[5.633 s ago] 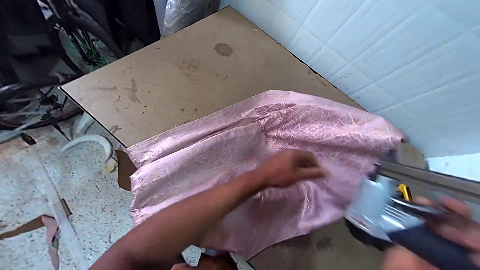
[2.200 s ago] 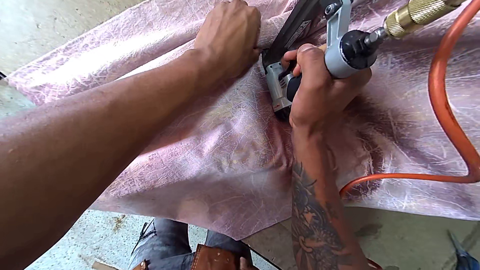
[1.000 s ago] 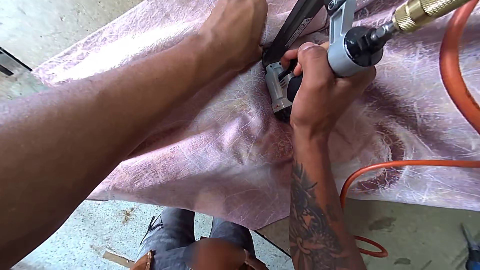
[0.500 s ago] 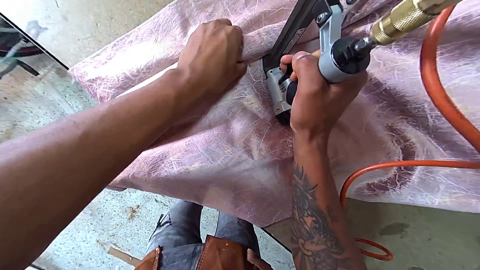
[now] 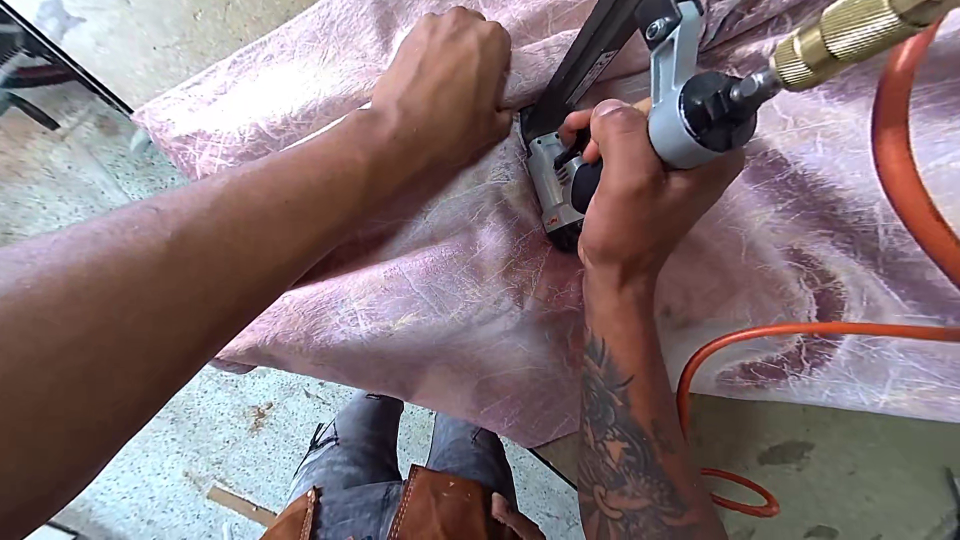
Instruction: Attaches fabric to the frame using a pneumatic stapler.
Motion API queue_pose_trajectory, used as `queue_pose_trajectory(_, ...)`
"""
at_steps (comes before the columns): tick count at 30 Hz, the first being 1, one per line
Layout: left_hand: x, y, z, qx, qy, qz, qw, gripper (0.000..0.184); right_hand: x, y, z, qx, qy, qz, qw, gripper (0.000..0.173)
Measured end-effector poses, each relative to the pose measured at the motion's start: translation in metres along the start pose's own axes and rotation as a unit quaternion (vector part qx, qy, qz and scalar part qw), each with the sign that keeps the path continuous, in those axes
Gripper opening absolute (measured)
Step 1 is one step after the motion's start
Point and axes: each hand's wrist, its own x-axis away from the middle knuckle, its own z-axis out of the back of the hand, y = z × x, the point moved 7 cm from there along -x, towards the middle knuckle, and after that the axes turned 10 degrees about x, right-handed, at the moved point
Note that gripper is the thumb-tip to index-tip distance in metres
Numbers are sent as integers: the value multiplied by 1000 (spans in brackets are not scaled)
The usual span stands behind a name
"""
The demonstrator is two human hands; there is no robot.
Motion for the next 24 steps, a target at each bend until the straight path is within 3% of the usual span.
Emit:
queue_pose_trajectory(6, -2, -4, 3, 25, -14, -24, 999, 42, 3, -3, -2, -23, -37, -15, 999, 12)
queue_pose_trajectory(14, 3, -3, 6, 31, -20, -8, 999, 41, 5, -5, -6, 4, -15, -7, 1000, 12)
queue_pose_trajectory(20, 80, -18, 26, 0, 88, 42, 995, 54, 5, -5, -5, 26, -37, -15, 999, 12)
queue_pose_trajectory(24, 88, -31, 11, -1, 59, 73, 996, 54, 10, -9, -12, -19, -67, -25, 997, 12)
